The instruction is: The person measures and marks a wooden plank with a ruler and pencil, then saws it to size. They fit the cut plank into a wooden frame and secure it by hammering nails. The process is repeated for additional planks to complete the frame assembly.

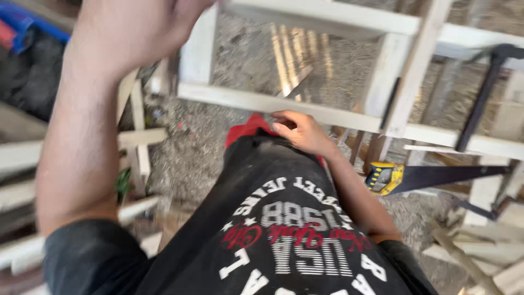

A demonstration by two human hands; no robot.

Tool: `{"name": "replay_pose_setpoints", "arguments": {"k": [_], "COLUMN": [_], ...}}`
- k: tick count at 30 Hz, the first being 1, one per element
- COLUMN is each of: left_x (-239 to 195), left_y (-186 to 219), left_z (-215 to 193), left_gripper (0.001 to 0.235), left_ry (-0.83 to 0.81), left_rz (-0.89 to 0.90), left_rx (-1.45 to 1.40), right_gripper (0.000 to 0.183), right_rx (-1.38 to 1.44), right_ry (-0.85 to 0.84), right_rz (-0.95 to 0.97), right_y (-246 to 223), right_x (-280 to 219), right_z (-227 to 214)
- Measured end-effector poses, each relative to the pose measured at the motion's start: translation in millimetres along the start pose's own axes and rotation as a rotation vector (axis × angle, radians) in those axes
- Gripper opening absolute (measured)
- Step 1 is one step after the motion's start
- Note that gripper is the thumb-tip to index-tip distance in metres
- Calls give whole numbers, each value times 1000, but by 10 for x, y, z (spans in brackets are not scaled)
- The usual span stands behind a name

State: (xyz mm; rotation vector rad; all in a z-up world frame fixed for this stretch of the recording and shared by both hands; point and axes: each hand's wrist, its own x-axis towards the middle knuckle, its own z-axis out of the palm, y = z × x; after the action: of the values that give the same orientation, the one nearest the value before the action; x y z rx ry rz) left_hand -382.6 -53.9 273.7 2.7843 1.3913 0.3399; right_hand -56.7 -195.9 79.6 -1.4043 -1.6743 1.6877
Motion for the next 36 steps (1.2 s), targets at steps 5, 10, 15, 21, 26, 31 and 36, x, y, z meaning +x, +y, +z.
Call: {"name": "replay_pose_setpoints", "arguments": {"k": [5, 10, 15, 21, 26, 31, 36], "left_x": [381, 268, 270, 396, 600, 770, 810], "left_y": [-240, -693, -856, -860, -864, -884, -907], "left_z": [642, 1685, 2188, 2445, 2629, 2731, 2805], "left_gripper": [24, 27, 24, 24, 22, 19, 21], "left_ry": [-170, -234, -302, -270, -207, -181, -232], "left_rz": [105, 54, -1, -29, 40, 70, 59], "left_rx": [21, -203, -420, -377, -296, -314, -336], "right_gripper": [51, 56, 57, 41, 28, 27, 29], "right_rx": [424, 987, 1113, 1248, 1138, 1107, 1071], "right_ry": [417, 702, 977, 994, 1162, 1205, 1221], "right_rz": [217, 189, 170, -66, 62, 51, 108], "right_y": [442, 712, 1016, 1375, 1437, 1415, 1388], "right_x": [252, 857, 1257, 1462, 1521, 1563, 1560], "right_z": [-125, -408, -758, -1025, -1117, -1257, -1294]}}
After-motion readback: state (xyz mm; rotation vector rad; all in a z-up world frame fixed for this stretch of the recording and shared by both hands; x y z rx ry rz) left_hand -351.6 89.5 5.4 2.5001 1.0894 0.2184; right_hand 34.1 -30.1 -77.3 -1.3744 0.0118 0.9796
